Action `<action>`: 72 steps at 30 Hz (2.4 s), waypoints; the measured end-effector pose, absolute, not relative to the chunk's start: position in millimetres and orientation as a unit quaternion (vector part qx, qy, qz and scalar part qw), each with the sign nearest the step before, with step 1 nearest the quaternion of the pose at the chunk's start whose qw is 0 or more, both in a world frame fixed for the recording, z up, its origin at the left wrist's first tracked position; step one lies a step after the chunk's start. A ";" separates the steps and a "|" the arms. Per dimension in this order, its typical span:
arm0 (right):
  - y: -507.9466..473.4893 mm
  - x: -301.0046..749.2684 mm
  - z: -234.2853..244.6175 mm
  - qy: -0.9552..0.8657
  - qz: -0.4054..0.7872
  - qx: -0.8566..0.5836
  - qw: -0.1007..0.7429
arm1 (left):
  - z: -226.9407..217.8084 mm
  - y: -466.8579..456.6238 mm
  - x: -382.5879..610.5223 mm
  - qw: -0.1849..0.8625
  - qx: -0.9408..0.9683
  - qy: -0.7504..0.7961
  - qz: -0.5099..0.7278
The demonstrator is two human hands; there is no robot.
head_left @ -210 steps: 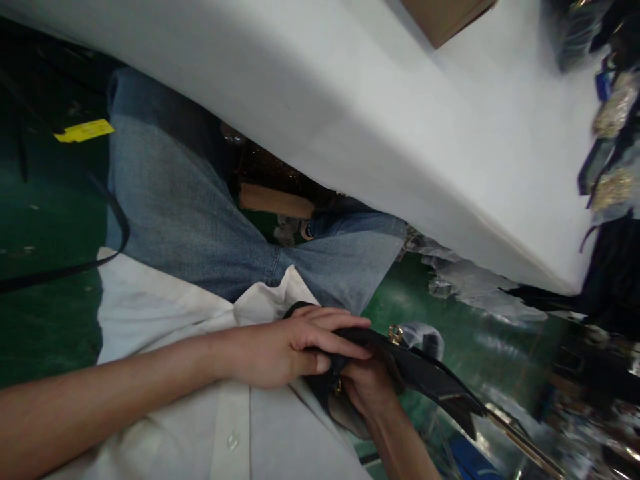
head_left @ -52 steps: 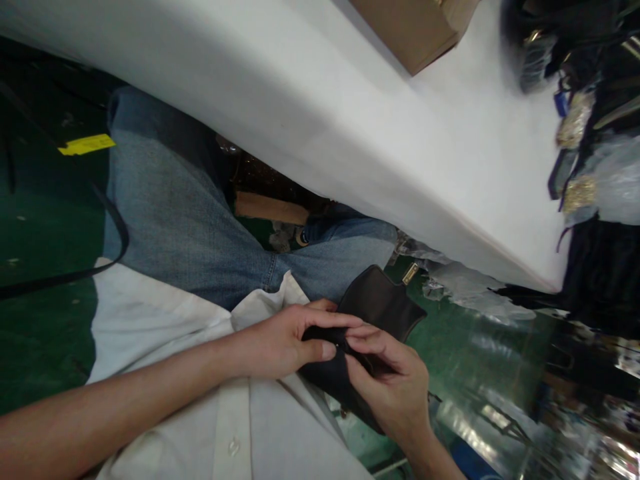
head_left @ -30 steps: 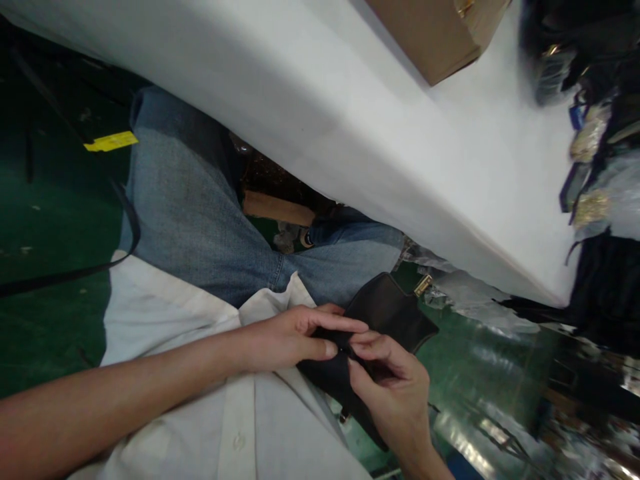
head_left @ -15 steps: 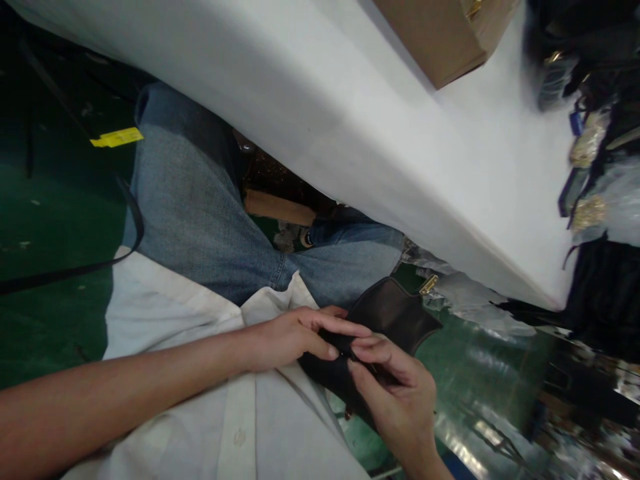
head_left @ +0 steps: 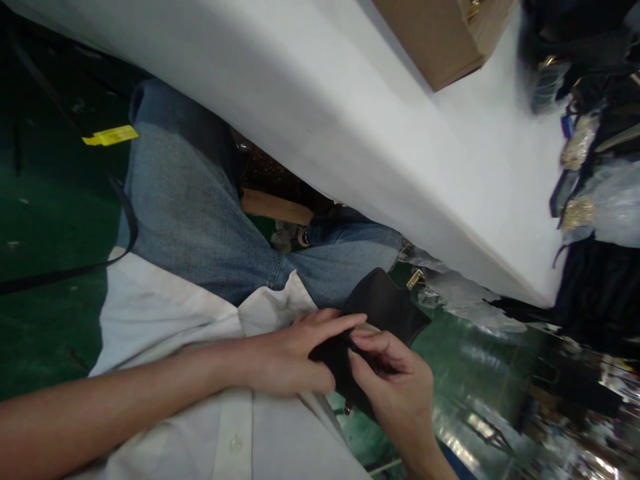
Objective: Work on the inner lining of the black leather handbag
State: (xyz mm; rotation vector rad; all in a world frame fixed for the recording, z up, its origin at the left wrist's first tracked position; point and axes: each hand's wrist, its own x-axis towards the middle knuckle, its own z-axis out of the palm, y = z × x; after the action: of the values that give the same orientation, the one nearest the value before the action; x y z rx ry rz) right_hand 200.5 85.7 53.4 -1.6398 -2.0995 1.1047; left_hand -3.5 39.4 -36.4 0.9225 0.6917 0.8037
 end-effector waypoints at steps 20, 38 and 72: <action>92.2 203.9 59.3 -0.625 0.522 -0.569 0.116 | 0.6 17.9 7.0 0.731 0.373 0.451 0.349; 95.7 205.7 61.6 -0.675 0.497 -0.540 0.082 | -24.6 23.6 -5.9 0.619 0.535 0.386 0.426; 93.6 193.1 70.1 -0.611 0.562 -0.555 0.049 | -42.7 34.5 -15.4 0.628 0.554 0.360 0.411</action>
State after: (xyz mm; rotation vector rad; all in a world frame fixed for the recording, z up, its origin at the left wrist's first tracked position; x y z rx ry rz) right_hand 193.1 93.6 70.1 -1.6926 -1.8606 1.7139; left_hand -15.4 34.5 -42.7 1.2699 0.8247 0.9425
